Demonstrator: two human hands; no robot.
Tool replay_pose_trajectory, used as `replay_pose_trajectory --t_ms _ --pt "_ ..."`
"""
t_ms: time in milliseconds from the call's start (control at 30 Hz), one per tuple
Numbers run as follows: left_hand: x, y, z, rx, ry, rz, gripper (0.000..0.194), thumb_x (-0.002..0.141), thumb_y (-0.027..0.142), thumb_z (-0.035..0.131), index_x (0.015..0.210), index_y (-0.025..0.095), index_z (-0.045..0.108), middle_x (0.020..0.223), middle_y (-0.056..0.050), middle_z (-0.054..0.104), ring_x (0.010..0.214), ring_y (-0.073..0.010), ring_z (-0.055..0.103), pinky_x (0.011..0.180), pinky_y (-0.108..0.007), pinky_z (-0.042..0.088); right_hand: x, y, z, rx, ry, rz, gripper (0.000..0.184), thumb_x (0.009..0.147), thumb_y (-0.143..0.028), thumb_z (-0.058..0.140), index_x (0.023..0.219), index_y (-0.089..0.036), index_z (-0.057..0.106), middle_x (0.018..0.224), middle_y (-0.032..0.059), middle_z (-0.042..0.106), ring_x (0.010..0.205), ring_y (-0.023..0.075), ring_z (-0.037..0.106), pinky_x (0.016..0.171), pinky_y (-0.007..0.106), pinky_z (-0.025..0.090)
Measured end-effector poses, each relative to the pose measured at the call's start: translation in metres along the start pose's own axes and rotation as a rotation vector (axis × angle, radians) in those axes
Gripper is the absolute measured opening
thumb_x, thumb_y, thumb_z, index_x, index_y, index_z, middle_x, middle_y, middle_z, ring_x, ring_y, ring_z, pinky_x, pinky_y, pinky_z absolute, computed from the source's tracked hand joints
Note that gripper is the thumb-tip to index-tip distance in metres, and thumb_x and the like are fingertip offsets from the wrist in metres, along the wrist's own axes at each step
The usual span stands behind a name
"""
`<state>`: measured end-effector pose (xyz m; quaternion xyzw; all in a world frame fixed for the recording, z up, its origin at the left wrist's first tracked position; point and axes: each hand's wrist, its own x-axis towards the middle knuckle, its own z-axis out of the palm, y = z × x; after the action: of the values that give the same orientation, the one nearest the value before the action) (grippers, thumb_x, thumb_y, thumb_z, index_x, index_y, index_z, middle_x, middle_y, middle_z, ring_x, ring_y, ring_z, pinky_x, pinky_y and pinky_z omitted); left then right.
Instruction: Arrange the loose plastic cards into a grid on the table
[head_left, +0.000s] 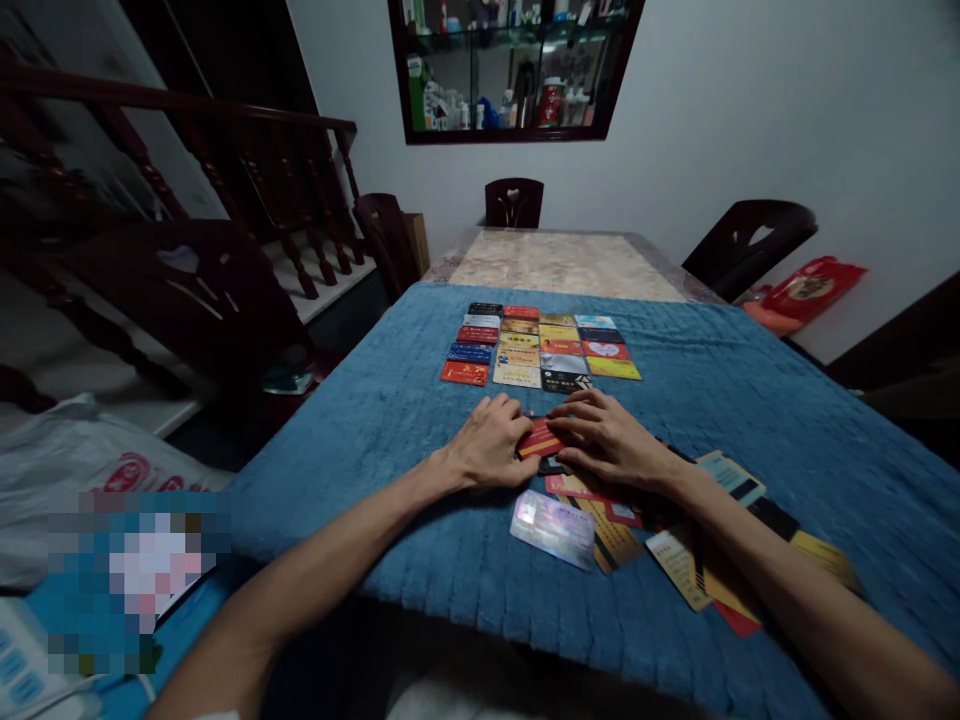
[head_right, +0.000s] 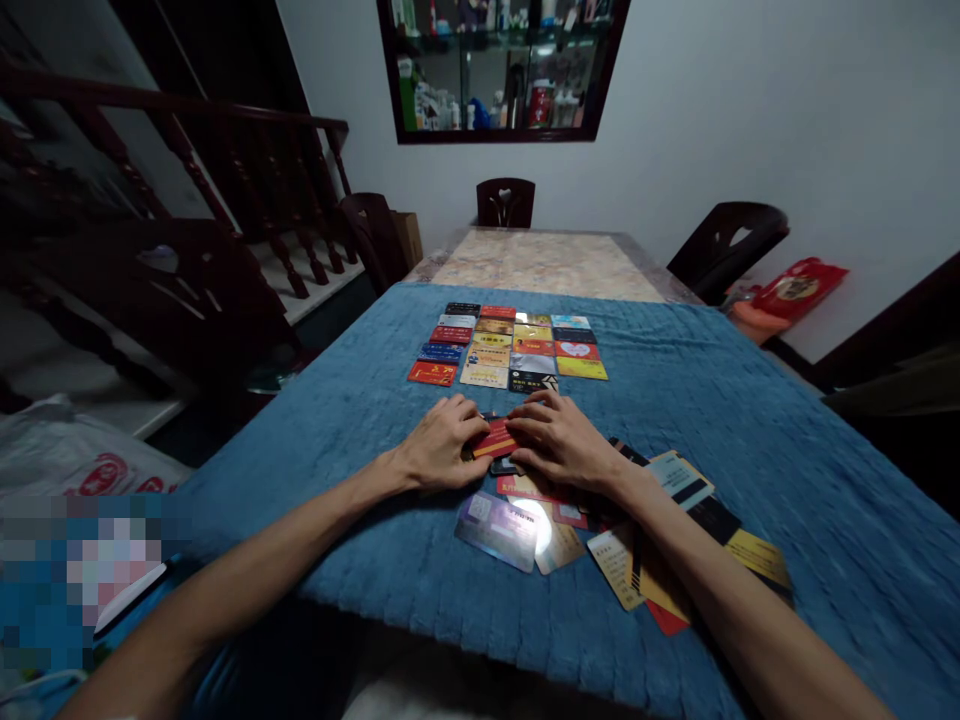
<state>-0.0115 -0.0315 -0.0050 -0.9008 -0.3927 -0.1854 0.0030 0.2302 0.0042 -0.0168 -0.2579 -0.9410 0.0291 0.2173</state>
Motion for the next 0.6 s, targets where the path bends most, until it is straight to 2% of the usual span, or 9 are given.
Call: replay_pose_trajectory --t_ms 267,400,600 --pt "0.000 -0.008 -0.002 -0.075 0.013 0.005 0.019 0.083 0.034 0.066 0.084 0.017 0.074 0.087 -0.008 0.069 0.086 -0.0222 0.058 0.080 -0.038 0.047 -0.001 0.004 0.004 0.018 0.038 0.025 0.030 0.099 -0.033 0.051 0.119 -0.024 0.072 0.114 0.0111 0.074 0.111 0.0294 0.056 0.091 0.050 0.048" --pt "0.001 -0.010 -0.005 -0.113 0.009 0.010 0.018 0.085 0.029 0.062 0.084 0.017 0.076 0.083 -0.008 0.071 0.084 -0.0218 0.061 0.080 -0.038 0.047 -0.001 0.005 0.005 -0.013 0.074 0.063 0.028 0.099 -0.033 0.052 0.113 -0.023 0.074 0.110 0.0101 0.076 0.107 0.0289 0.058 0.088 0.047 0.047" --pt "0.003 -0.016 -0.006 -0.202 0.091 0.003 0.019 0.087 0.025 0.060 0.078 0.018 0.075 0.079 -0.006 0.073 0.080 -0.0196 0.063 0.079 -0.035 0.049 0.001 0.004 0.008 -0.028 0.137 0.082 0.025 0.100 -0.032 0.053 0.110 -0.023 0.074 0.103 0.0095 0.077 0.100 0.0267 0.061 0.084 0.043 0.047"
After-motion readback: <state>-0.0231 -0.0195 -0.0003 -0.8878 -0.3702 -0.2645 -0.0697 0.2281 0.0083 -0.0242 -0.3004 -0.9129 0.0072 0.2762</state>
